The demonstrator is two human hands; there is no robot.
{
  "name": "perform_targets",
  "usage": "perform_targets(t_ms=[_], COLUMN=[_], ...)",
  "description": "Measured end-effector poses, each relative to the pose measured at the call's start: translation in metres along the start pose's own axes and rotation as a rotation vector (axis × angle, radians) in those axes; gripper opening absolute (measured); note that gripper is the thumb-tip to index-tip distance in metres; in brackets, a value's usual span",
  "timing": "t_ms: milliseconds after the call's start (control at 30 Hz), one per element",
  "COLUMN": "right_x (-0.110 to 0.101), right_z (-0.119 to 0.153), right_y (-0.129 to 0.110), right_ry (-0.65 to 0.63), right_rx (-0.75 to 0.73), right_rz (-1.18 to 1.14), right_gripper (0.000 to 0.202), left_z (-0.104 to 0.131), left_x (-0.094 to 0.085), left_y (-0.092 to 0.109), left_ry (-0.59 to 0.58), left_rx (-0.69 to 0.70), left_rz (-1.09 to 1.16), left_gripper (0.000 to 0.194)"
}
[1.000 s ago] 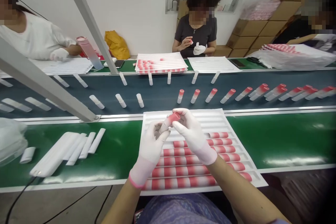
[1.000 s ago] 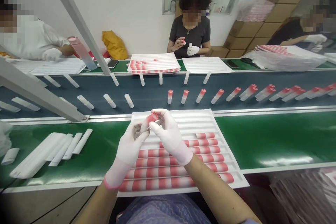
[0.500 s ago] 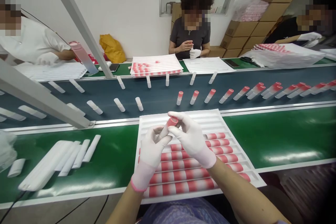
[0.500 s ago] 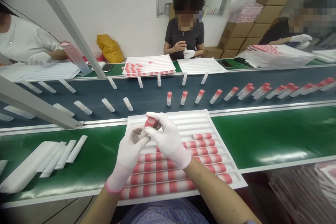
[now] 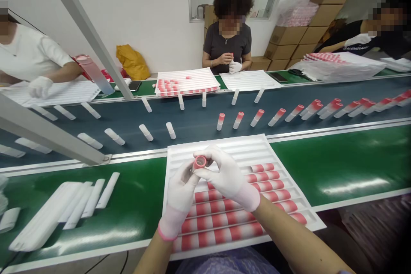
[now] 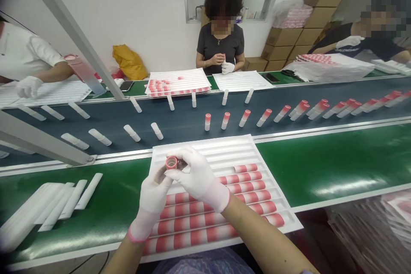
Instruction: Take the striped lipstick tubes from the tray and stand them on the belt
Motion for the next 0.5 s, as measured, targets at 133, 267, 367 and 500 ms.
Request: perform_targets(t_ms=[133, 267, 367, 500], right_x=[0.003, -0.001, -0.024, -0.041], right_z=[0.002, -0.016, -0.051, -0.092], right_y=[-0.005, 0.017, 0.068, 0.145], right_ry=[-0.048, -0.036, 0.144, 0.213], right_rx=[-0.023, -0.024, 0.043, 0.178], right_rz=[-0.012, 0.008, 0.041, 0.197], right_gripper=[0.017, 0.016, 0.016, 0.016], left_z=[0.0, -0.025, -0.077, -0.153], left_x=[0.005, 0.005, -0.024, -0.051], left_y=[0.004, 0.01, 0.01, 0.0], left_ry=[-0.031, -0.067, 0.145, 0.349], left_rx=[-0.001, 0.086, 0.132, 0.022], left_rz=[-0.005, -0.156, -0.254, -0.371], left_gripper=[0.029, 0.041, 0.066, 0.07])
Point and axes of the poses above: each hand's wrist, its own z-axis away from the middle knuckle, its own x-axis out of the palm, y = z × x, the point moved 8 cm from there along -z, towards the middle knuckle, and after that the axes turned 14 degrees about -x, right-handed, at the moved point
